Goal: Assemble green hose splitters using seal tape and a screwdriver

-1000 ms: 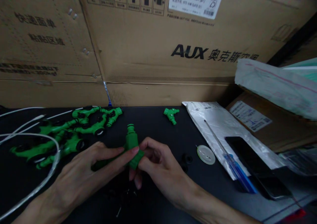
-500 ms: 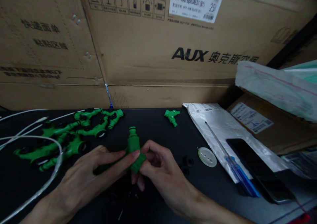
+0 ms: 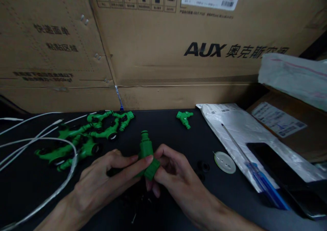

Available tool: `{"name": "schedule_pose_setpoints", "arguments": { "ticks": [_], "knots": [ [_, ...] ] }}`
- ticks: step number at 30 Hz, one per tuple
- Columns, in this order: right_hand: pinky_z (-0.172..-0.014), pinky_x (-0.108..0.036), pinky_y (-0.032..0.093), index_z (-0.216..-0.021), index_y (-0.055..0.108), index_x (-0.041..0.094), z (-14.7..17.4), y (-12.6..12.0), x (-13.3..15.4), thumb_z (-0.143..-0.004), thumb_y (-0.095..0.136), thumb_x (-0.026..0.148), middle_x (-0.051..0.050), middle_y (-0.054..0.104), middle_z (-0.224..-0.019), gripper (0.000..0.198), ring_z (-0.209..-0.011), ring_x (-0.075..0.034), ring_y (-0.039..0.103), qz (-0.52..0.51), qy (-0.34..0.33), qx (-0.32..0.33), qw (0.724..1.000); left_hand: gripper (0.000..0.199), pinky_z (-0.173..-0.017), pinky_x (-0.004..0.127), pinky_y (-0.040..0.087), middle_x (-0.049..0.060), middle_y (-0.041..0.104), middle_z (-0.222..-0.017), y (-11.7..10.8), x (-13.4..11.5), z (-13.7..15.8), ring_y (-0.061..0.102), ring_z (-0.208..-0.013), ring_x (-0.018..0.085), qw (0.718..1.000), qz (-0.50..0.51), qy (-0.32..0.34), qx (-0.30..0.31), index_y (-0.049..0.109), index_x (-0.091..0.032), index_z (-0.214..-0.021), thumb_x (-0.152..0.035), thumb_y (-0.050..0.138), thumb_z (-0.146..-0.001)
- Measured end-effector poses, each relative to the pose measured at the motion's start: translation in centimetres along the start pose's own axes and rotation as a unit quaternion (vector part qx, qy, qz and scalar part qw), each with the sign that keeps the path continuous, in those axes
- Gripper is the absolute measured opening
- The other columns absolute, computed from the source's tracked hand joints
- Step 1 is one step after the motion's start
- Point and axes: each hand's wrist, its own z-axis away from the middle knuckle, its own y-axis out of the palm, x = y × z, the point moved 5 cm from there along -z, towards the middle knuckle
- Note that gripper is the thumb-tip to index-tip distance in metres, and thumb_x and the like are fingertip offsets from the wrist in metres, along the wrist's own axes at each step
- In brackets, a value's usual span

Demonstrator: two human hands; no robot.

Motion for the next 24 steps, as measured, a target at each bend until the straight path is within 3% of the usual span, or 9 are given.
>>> {"name": "schedule_pose_setpoints", "arguments": {
  "ticks": [3,7,12,15,19,24],
  "knots": [
    [-0.059,-0.021,0.041,-0.085,0.056,0.018,0.0,-0.1,0.0,-0.084,0.080,0.045,0.004,0.061,-0.070,0.036,-0.060,-0.008,0.051,0.009,-0.006,0.008,1.000,0.040,-0.054,0.019,0.056,-0.004,0.074,-0.081,-0.2,-0.9,-0.2,0.066,-0.059,0.011,0.993,-0.075,0.086,-0.006,0.067,-0.050,-0.132,-0.029,0.064,-0.098],
    [-0.058,-0.020,0.043,-0.086,0.056,0.018,-0.2,-0.2,-0.1,-0.089,0.075,0.043,0.004,0.062,-0.069,0.031,-0.059,-0.007,0.054,0.004,0.001,0.023,1.000,0.037,-0.061,0.021,0.059,-0.001,0.070,-0.085,-0.5,-2.1,-0.7,0.065,-0.065,0.011,0.985,-0.085,0.145,-0.037,0.069,-0.037,-0.133,-0.024,0.066,-0.098],
    [-0.069,-0.024,0.053,-0.093,0.064,0.015,-0.7,-0.1,0.5,-0.097,0.069,0.041,-0.001,0.069,-0.081,0.026,-0.068,-0.010,0.066,0.027,-0.013,0.076,0.997,0.042,-0.063,0.022,0.057,0.001,0.062,-0.088,-1.2,-2.2,-2.0,0.063,-0.075,0.013,0.992,0.013,0.088,-0.094,0.070,-0.029,-0.130,-0.015,0.074,-0.091],
    [-0.076,-0.025,0.054,-0.095,0.068,0.015,-0.8,-0.1,0.9,-0.098,0.068,0.040,-0.002,0.070,-0.087,0.025,-0.074,-0.010,0.069,0.046,-0.018,0.084,0.995,0.038,-0.065,0.022,0.058,0.001,0.063,-0.090,-1.1,-1.9,-2.6,0.064,-0.078,0.013,0.993,0.058,0.042,-0.092,0.073,-0.027,-0.125,-0.014,0.075,-0.089],
    [-0.073,-0.025,0.054,-0.092,0.069,0.015,-0.9,-0.6,1.2,-0.098,0.066,0.043,-0.002,0.071,-0.084,0.029,-0.072,-0.011,0.069,0.079,-0.018,0.061,0.995,0.030,-0.073,0.025,0.059,0.002,0.068,-0.096,-0.6,-1.6,-2.9,0.068,-0.086,0.015,0.993,0.094,0.018,-0.073,0.075,-0.025,-0.118,-0.023,0.080,-0.089],
    [-0.060,-0.021,0.050,-0.086,0.067,0.015,-1.3,-1.4,1.7,-0.094,0.071,0.045,0.001,0.067,-0.072,0.031,-0.058,-0.008,0.061,0.123,-0.044,0.026,0.991,0.024,-0.076,0.025,0.059,0.004,0.073,-0.099,-0.2,-1.5,-3.0,0.071,-0.089,0.017,0.988,0.151,-0.016,-0.040,0.075,-0.022,-0.111,-0.025,0.081,-0.088]
  ]
}}
